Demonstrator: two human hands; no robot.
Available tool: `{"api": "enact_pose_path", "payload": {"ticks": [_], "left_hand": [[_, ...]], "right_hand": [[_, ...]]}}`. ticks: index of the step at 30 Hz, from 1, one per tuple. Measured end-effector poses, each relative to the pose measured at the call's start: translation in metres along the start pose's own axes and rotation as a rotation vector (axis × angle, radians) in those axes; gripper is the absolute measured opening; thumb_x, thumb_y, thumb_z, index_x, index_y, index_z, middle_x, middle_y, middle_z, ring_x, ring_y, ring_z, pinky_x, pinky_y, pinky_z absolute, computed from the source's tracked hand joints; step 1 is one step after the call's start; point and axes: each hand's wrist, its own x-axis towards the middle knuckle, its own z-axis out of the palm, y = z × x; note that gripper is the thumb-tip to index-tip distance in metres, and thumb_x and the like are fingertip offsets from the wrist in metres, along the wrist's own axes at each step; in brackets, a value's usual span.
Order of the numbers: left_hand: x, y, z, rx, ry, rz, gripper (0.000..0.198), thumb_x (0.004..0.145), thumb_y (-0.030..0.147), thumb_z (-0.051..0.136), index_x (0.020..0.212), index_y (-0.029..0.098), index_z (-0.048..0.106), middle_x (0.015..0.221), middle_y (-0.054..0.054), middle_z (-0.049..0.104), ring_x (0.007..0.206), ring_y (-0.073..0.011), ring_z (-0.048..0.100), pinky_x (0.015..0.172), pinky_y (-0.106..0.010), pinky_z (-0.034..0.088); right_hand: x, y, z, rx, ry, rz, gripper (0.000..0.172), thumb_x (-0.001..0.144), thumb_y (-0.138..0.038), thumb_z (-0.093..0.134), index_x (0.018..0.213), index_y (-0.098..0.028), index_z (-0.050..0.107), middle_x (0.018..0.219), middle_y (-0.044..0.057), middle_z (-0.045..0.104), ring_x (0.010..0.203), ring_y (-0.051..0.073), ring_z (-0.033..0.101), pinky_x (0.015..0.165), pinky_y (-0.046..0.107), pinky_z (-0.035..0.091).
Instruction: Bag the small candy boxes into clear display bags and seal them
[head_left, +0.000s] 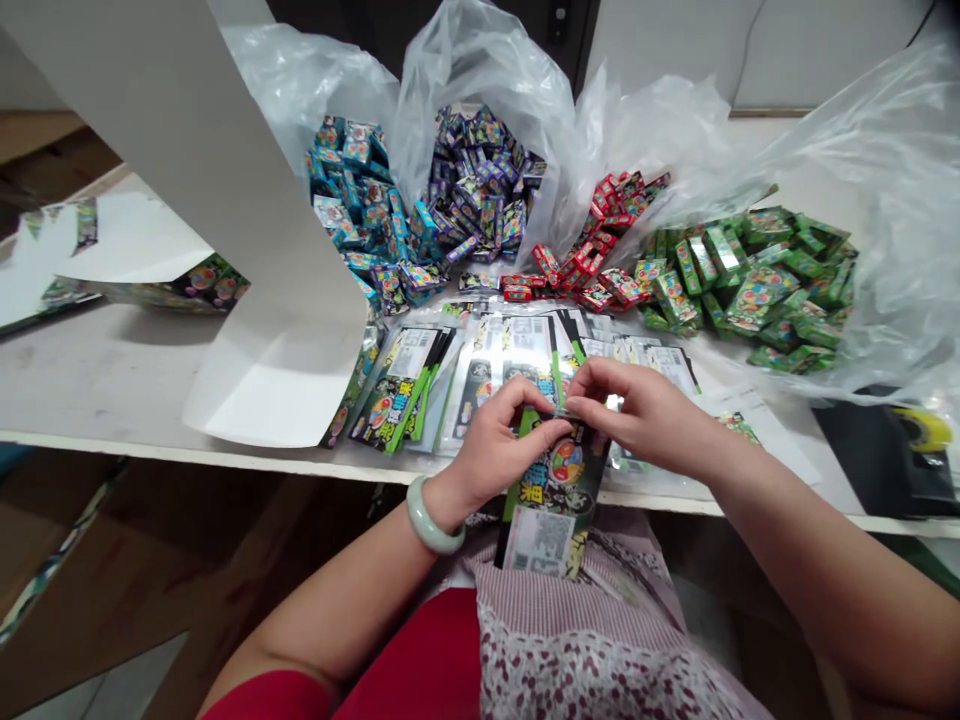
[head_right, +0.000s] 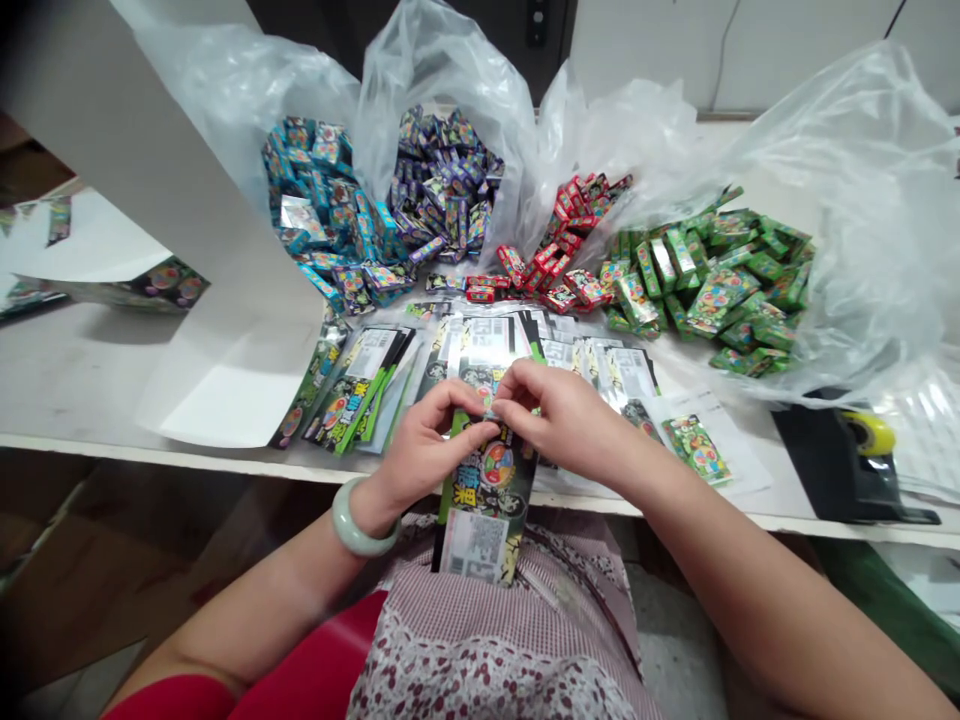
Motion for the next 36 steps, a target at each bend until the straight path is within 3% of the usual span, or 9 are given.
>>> {"api": "enact_pose_path", "payload": {"ticks": [4, 7, 10, 13, 16, 21, 26, 31, 36], "left_hand": [[-0.001, 0.004, -0.001, -0.021, -0.009, 0.021, 0.014, 0.082, 0.024, 0.07, 0.084, 0.02, 0.056, 0.08, -0.001, 0.057, 0.079, -0.0155, 0.055, 0.074, -0.032, 0.045], [-0.007, 0.004, -0.003, -0.068, -0.015, -0.022, 0.019, 0.083, 0.024, 0.069, 0.097, 0.021, 0.057, 0.091, -0.003, 0.06, 0.086, -0.0165, 0.057, 0.079, -0.032, 0.048], [-0.02, 0.004, -0.005, -0.241, -0.167, -0.208, 0.038, 0.083, 0.029, 0.069, 0.117, 0.022, 0.053, 0.107, -0.008, 0.063, 0.096, -0.0193, 0.063, 0.082, -0.034, 0.052], [-0.035, 0.014, -0.025, -0.363, -0.298, -0.304, 0.032, 0.085, 0.036, 0.068, 0.112, 0.02, 0.06, 0.104, -0.01, 0.068, 0.093, -0.0213, 0.067, 0.081, -0.036, 0.056], [-0.043, 0.041, -0.079, -0.222, -0.09, -0.176, 0.031, 0.083, 0.039, 0.07, 0.107, 0.02, 0.064, 0.101, -0.009, 0.071, 0.089, -0.0227, 0.069, 0.078, -0.036, 0.059], [-0.042, 0.073, -0.214, 0.552, 0.59, 0.19, 0.027, 0.088, 0.032, 0.065, 0.112, 0.021, 0.057, 0.105, -0.006, 0.068, 0.1, -0.0221, 0.065, 0.092, -0.038, 0.054], [-0.021, 0.004, -0.284, 0.94, 0.345, 0.169, 0.021, 0.088, 0.019, 0.051, 0.108, 0.016, 0.058, 0.113, -0.012, 0.065, 0.112, -0.0232, 0.06, 0.101, -0.043, 0.047], [-0.024, -0.073, -0.281, 1.039, 0.098, 0.01, 0.029, 0.086, 0.012, 0.044, 0.109, 0.014, 0.061, 0.12, -0.015, 0.064, 0.118, -0.0259, 0.057, 0.105, -0.048, 0.044], [-0.033, -0.097, -0.272, 1.076, -0.042, -0.135, 0.042, 0.089, 0.021, 0.049, 0.13, 0.014, 0.053, 0.145, -0.016, 0.047, 0.137, -0.0299, 0.039, 0.115, -0.052, 0.028]], "right_hand": [[0.005, 0.007, -0.002, 0.072, -0.03, 0.058, 0.01, 0.08, -0.029, 0.063, 0.075, -0.022, 0.056, 0.064, -0.001, 0.059, 0.055, 0.012, 0.053, 0.047, 0.023, 0.04], [0.012, 0.016, -0.005, 0.286, -0.213, 0.208, 0.017, 0.076, -0.034, 0.068, 0.08, -0.02, 0.059, 0.068, -0.001, 0.059, 0.058, 0.012, 0.053, 0.05, 0.023, 0.042], [0.016, 0.02, -0.004, 0.489, -0.353, 0.382, 0.023, 0.073, -0.04, 0.069, 0.073, -0.019, 0.06, 0.068, 0.0, 0.057, 0.06, 0.013, 0.052, 0.048, 0.023, 0.04], [0.014, 0.016, -0.005, 0.596, -0.399, 0.448, 0.026, 0.071, -0.044, 0.07, 0.074, -0.019, 0.063, 0.071, 0.003, 0.06, 0.062, 0.015, 0.055, 0.051, 0.026, 0.044], [0.01, 0.014, -0.013, 0.501, -0.302, 0.32, 0.034, 0.072, -0.051, 0.07, 0.093, -0.025, 0.071, 0.092, 0.01, 0.066, 0.08, 0.022, 0.063, 0.062, 0.033, 0.05], [0.011, 0.036, -0.018, 0.192, 0.03, 0.178, 0.036, 0.063, -0.062, 0.073, 0.087, -0.036, 0.074, 0.098, 0.017, 0.069, 0.09, 0.03, 0.065, 0.077, 0.044, 0.051], [0.014, 0.038, 0.019, 0.04, -0.201, 0.092, 0.036, 0.082, -0.059, 0.057, 0.095, -0.028, 0.07, 0.1, 0.01, 0.07, 0.096, 0.028, 0.065, 0.085, 0.039, 0.051], [0.014, 0.024, 0.045, -0.114, -0.409, -0.014, 0.034, 0.091, -0.052, 0.047, 0.098, -0.025, 0.067, 0.102, 0.008, 0.069, 0.099, 0.026, 0.063, 0.092, 0.039, 0.05], [0.011, 0.021, 0.053, -0.193, -0.512, -0.013, 0.033, 0.093, -0.047, 0.041, 0.097, -0.025, 0.066, 0.101, 0.008, 0.069, 0.094, 0.024, 0.064, 0.088, 0.037, 0.052]]}}
